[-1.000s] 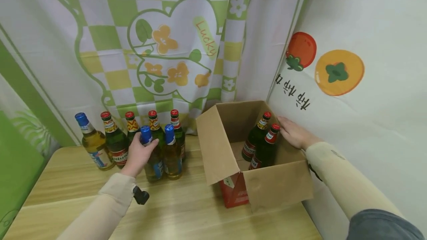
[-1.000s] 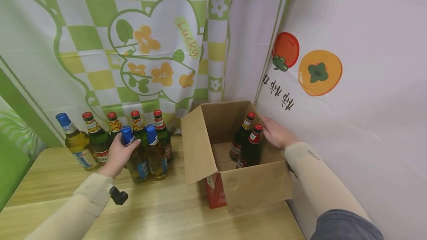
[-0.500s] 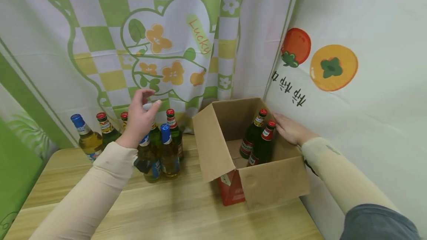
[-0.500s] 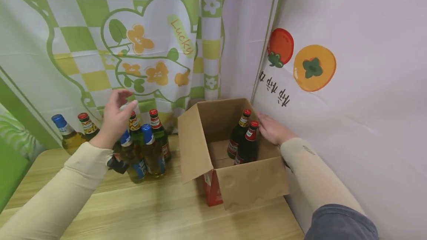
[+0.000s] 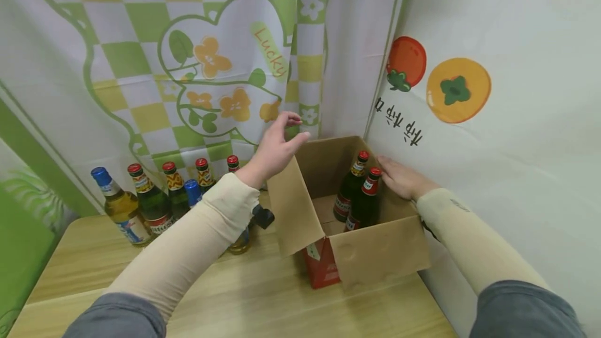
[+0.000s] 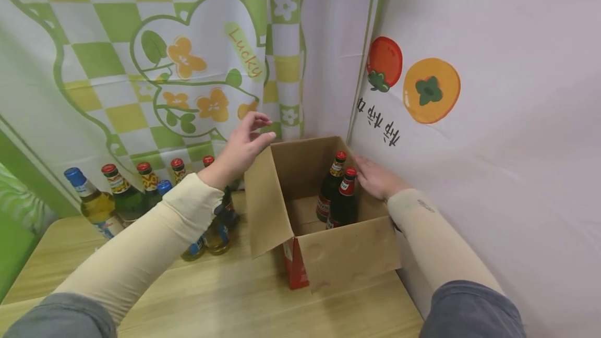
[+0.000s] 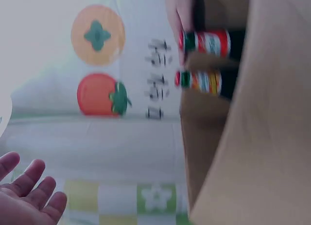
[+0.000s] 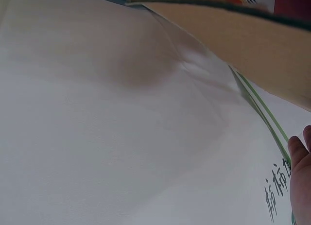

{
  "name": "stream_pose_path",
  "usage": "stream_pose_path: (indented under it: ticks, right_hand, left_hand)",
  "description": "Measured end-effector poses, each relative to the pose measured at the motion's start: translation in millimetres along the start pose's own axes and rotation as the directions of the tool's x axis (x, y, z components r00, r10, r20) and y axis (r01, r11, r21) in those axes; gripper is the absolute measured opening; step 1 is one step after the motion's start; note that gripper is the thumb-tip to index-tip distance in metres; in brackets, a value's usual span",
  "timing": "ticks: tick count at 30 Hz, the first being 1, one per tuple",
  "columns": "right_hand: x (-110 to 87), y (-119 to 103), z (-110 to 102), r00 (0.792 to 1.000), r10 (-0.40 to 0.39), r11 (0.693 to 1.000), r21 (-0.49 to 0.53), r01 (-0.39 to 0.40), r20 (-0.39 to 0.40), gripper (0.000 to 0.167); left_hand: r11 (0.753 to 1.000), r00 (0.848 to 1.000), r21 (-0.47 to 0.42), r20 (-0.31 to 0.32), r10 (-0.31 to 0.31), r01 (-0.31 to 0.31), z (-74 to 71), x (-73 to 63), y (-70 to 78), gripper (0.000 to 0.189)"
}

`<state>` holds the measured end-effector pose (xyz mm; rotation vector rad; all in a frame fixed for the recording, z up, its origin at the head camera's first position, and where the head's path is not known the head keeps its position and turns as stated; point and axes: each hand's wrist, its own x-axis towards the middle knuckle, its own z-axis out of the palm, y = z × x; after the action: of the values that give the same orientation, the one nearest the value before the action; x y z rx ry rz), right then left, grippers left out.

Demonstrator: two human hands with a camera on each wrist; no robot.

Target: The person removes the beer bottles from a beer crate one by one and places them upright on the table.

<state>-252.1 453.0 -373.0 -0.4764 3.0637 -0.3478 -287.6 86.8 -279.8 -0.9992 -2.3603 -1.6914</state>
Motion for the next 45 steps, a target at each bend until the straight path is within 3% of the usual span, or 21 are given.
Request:
stream_pose_path:
  ticks: [3,9,13,19,23,28,30,34,39,41,45]
  right_hand:
    - [1.1,-1,1,1.0,-0.003,1.0,-0.001,0.003,0.004,0.055]
    - [-0.9,1,1,1.0,-0.006,1.0,0.001,0.006,-0.009,0.055]
    - [-2.9,2,2,1.0,0.0,1.0,-0.007,0.0,0.001,0.055]
    - [-0.6,-5,5,1.0,0.006,1.0,-0.003,-0.006,0.003,0.055]
    - [10.5,-12,7,1.0,0.014,1.0,0.001,-0.014,-0.003,0.055]
    - [28.2,-22,9,1.0,0.0,0.999,0.033,0.0,-0.002,0.056]
    - [30.7,-24,9,1.0,-0.013,0.998,0.062,0.014,-0.011,0.056]
    - [29.5,-22,10,0.999,-0.029,0.996,0.082,0.031,-0.025,0.055]
    - [29.3,-18,12,0.999,-0.037,0.999,0.028,0.038,-0.011,0.055]
    - [28.6,-17,12,0.999,-0.033,0.999,0.013,0.033,-0.01,0.054]
    - [23.8,-16,10,1.0,-0.02,1.0,0.02,0.021,-0.021,0.054]
  left_hand:
    - [0.991,0.998,-0.12,0.04,-0.05,0.055,16.0,5.7,6.2,0.035]
    - [0.937,0.988,-0.314,0.064,-0.142,0.155,44.3,24.8,10.1,0.026]
    - [0.906,0.973,-0.355,0.051,-0.226,0.23,73.2,35.9,2.7,0.024]
    - [0.892,0.94,-0.297,0.09,-0.33,0.342,127.6,36.5,-12.4,0.031]
    - [0.852,0.904,-0.303,0.169,-0.392,0.426,149.2,28.4,-23.8,0.047]
    - [0.779,0.823,-0.269,0.242,-0.514,0.566,157.1,19.3,-35.0,0.07]
    - [0.785,0.816,-0.237,0.254,-0.519,0.573,162.3,19.2,-37.0,0.072]
    - [0.828,0.842,-0.219,0.307,-0.443,0.515,172.3,20.3,-40.2,0.06]
    - [0.853,0.845,-0.173,0.327,-0.422,0.493,175.0,20.5,-44.5,0.057]
    - [0.882,0.853,-0.097,0.32,-0.412,0.462,173.9,20.4,-44.0,0.055]
    - [0.939,0.859,0.117,0.378,-0.344,0.324,174.7,18.8,-44.5,0.024]
